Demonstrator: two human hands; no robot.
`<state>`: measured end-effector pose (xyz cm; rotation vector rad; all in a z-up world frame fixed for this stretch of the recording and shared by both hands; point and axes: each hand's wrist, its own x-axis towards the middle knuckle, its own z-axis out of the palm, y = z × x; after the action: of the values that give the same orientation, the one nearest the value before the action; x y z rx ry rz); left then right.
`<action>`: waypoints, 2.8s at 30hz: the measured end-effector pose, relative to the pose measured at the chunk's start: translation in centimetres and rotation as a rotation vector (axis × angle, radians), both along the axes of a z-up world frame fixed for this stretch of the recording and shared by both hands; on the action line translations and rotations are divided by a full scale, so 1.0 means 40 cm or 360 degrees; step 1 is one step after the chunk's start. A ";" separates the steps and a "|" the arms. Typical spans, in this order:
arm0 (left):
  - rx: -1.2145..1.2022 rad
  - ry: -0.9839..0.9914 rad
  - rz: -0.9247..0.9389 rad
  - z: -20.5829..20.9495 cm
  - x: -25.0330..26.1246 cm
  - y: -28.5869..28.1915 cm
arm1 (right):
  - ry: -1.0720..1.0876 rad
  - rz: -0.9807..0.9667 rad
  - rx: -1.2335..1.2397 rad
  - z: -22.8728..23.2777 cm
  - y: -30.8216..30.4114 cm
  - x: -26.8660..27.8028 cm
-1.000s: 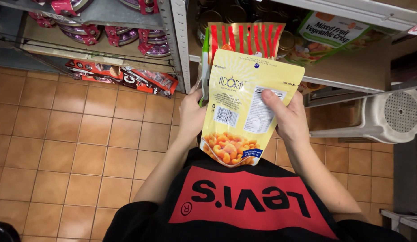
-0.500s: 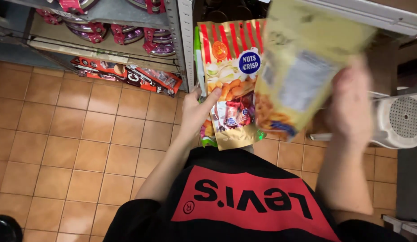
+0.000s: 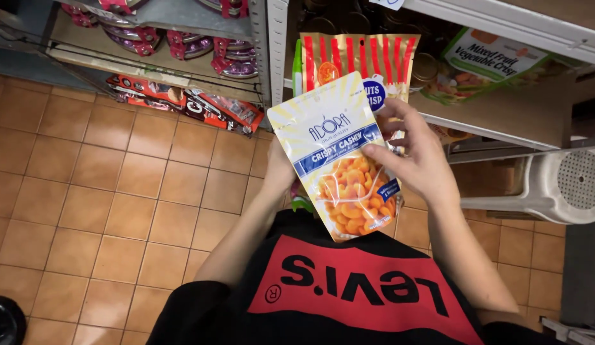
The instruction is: Selecting and picking up various snack items, including popcorn, chips, and chocolates, from store shelves and placing them into a basket or holding them.
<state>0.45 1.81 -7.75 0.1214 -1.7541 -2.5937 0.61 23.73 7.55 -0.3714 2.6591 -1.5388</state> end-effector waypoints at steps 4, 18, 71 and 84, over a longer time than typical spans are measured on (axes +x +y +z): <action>-0.0056 -0.0040 -0.0012 0.002 -0.001 -0.003 | -0.0261 -0.0031 -0.0141 -0.049 0.016 0.003; -0.0270 -0.0290 0.0116 0.062 -0.002 -0.022 | -0.0779 0.0193 -0.0964 -0.057 0.024 0.054; 0.0400 -0.0267 -0.0180 0.061 -0.015 -0.050 | -0.0466 -0.0477 -0.1397 -0.147 0.077 -0.038; 0.0243 0.0023 0.0079 0.206 -0.025 -0.059 | 0.0271 -0.0539 -0.1091 -0.021 0.198 -0.169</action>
<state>-0.54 -0.54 0.48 0.1448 -1.5265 -2.6829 -6.16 31.65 6.71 -0.0643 2.2994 -2.6208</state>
